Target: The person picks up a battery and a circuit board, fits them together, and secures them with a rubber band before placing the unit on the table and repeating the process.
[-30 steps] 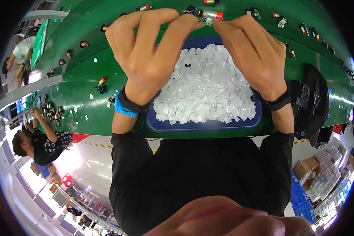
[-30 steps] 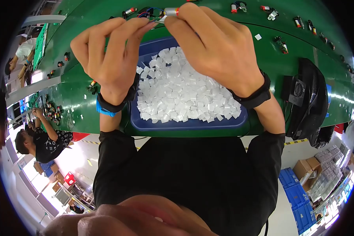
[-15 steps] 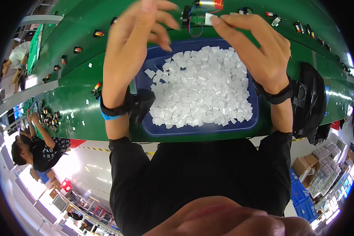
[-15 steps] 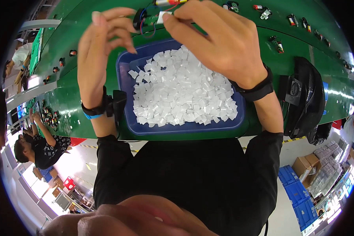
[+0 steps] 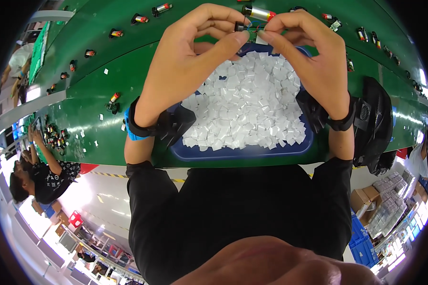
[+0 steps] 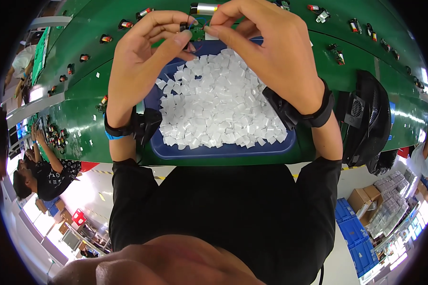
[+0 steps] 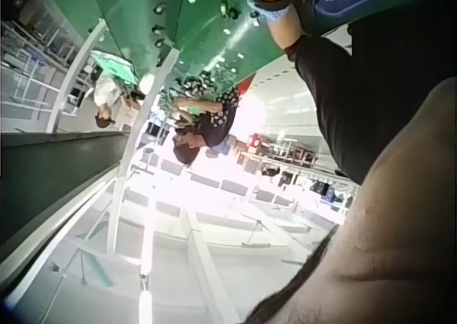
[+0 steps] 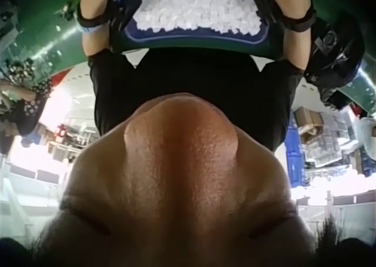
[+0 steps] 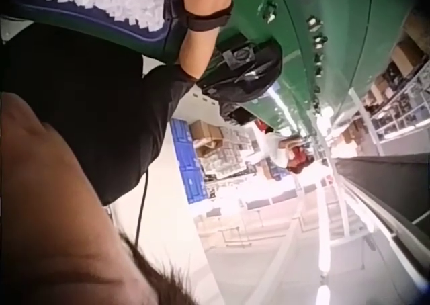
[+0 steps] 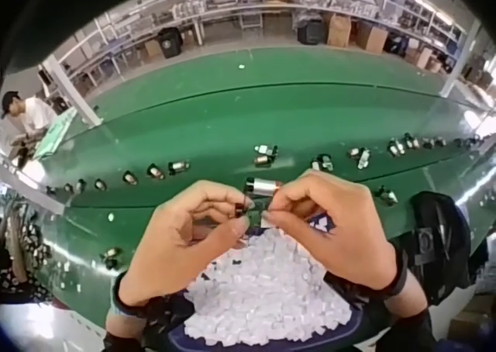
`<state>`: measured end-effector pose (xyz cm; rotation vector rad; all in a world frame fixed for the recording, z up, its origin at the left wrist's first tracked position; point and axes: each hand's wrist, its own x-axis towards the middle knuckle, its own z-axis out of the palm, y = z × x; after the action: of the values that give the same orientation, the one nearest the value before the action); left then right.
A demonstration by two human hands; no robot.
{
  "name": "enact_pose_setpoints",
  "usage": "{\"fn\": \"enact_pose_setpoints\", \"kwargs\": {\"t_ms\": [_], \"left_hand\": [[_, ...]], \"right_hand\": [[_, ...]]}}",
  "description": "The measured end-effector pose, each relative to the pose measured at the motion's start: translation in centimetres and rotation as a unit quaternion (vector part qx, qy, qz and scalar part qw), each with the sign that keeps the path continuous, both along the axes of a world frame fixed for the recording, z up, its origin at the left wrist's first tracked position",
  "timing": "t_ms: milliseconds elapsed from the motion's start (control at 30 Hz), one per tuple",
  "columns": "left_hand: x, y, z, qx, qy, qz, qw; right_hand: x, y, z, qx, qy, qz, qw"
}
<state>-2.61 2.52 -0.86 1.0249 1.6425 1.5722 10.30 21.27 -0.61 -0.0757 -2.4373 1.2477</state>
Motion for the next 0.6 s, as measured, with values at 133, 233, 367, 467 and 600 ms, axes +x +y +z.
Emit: {"fn": "enact_pose_setpoints", "kwargs": {"t_ms": [133,233,367,467,600], "left_hand": [[0.2,0.6,-0.5,-0.013,0.054,0.048,0.997],[-2.1,2.7,-3.4,0.417,0.048,-0.104,0.901],[0.9,0.1,1.2,-0.008,-0.039,0.06,0.997],[1.3,0.1,1.8,-0.025,-0.037,0.046,0.998],[1.6,0.5,0.1,-0.036,0.105,0.071,0.991]], "right_hand": [[0.3,0.6,1.4,0.018,-0.027,0.077,0.996],[0.4,1.1,1.4,0.042,-0.039,0.121,0.991],[0.5,1.4,0.8,0.011,-0.069,0.087,0.994],[0.1,0.5,1.4,-0.092,-0.067,0.035,0.993],[-0.5,-0.5,3.2,-0.345,-0.181,0.007,0.921]]}}
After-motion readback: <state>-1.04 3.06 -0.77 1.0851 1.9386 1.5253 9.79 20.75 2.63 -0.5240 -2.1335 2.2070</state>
